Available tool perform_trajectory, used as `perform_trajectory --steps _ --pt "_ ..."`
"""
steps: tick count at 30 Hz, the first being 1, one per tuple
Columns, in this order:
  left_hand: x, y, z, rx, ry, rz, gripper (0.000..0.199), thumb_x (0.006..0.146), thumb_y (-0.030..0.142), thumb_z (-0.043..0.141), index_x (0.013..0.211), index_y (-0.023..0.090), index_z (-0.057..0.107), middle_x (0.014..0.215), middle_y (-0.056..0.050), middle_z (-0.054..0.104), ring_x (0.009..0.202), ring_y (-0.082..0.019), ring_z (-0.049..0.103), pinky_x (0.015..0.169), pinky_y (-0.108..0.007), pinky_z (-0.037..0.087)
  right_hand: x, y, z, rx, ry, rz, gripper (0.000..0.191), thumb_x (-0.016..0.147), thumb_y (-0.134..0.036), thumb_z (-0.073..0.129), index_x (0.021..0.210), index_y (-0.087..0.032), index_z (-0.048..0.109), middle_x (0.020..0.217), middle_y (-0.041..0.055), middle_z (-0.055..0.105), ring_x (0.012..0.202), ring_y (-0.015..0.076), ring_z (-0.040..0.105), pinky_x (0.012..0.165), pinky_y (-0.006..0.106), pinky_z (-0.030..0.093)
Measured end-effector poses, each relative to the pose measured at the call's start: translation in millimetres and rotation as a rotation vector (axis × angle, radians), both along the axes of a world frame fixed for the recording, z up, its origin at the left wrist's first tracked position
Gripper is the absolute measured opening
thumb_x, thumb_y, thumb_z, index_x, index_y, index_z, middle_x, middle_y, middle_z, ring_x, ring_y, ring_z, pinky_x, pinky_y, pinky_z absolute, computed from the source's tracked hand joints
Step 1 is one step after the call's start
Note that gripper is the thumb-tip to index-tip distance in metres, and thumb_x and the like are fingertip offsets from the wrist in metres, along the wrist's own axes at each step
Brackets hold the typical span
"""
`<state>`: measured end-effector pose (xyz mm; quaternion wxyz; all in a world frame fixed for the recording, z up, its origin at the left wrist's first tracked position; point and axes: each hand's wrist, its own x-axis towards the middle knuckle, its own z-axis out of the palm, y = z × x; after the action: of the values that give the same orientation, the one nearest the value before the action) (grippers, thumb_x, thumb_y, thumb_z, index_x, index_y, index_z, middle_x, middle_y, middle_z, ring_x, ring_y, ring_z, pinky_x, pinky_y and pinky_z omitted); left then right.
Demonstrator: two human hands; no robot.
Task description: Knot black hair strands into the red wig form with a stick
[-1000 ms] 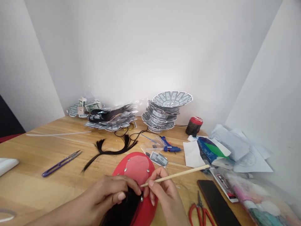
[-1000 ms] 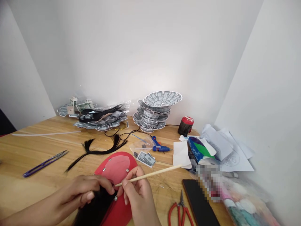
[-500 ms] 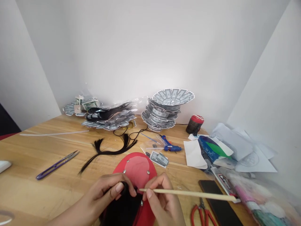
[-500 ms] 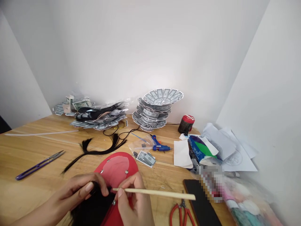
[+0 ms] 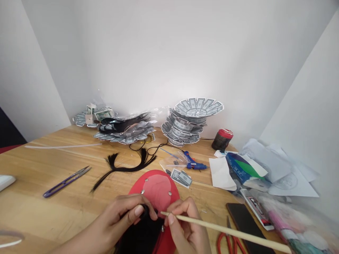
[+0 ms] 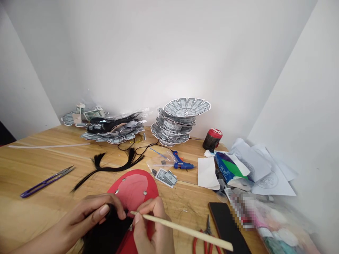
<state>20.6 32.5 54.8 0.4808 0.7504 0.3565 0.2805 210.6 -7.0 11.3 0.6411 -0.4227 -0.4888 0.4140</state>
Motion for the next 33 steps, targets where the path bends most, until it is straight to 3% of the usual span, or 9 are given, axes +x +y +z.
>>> perform_trajectory --steps 4,8,12,18,22,33 --pt "-2 1 -2.0 -0.051 -0.051 0.005 0.050 0.097 0.060 0.039 0.095 0.024 0.073 0.094 -0.003 0.073 0.087 -0.020 0.062 0.072 -0.024 0.044 4 1 9.4 -0.078 0.080 0.064 0.032 0.084 -0.053 0.069 0.073 -0.024 0.058 0.067 -0.0017 0.062 0.065 0.0161 0.060 0.065 0.029 0.047" --pt "-2 3 -4.1 -0.229 -0.155 0.066 0.052 0.091 0.066 0.049 0.090 0.020 0.075 0.081 -0.004 0.068 0.079 -0.020 0.060 0.070 -0.026 0.045 8 4 15.1 -0.163 0.127 0.142 0.035 0.080 -0.053 0.073 0.072 -0.024 0.054 0.061 -0.0033 0.062 0.054 0.0134 0.054 0.060 0.028 0.044" --pt "-1 4 -7.6 -0.384 -0.202 0.172 0.049 0.085 0.067 0.057 0.083 0.021 0.073 0.067 -0.001 0.058 0.061 -0.015 0.051 0.052 -0.021 0.040 10 5 13.8 -0.187 0.104 0.153 0.037 0.080 -0.055 0.071 0.073 -0.024 0.053 0.061 -0.0031 0.064 0.048 0.0116 0.046 0.052 0.026 0.035" --pt "1 5 -10.7 -0.371 -0.245 0.179 0.051 0.083 0.068 0.060 0.076 0.017 0.068 0.058 0.004 0.045 0.047 -0.008 0.027 0.040 -0.018 0.021 4 2 15.2 -0.165 0.106 0.123 0.039 0.080 -0.058 0.071 0.073 -0.024 0.054 0.062 -0.0030 0.065 0.055 0.0127 0.054 0.060 0.027 0.042" --pt "0 5 -10.8 -0.369 -0.236 0.141 0.052 0.086 0.067 0.056 0.081 0.017 0.069 0.058 0.006 0.041 0.045 -0.007 0.023 0.040 -0.020 0.015 1 0 18.0 -0.135 0.101 0.089 0.039 0.080 -0.059 0.071 0.073 -0.023 0.056 0.064 -0.0033 0.063 0.066 0.0150 0.063 0.069 0.028 0.047" --pt "2 6 -8.4 -0.364 -0.301 0.095 0.050 0.089 0.064 0.056 0.080 0.016 0.069 0.059 0.006 0.041 0.046 -0.007 0.017 0.041 -0.022 0.007 1 -2 23.6 -0.130 0.087 0.119 0.037 0.082 -0.056 0.072 0.075 -0.023 0.057 0.066 -0.0034 0.065 0.066 0.0127 0.062 0.067 0.025 0.048"
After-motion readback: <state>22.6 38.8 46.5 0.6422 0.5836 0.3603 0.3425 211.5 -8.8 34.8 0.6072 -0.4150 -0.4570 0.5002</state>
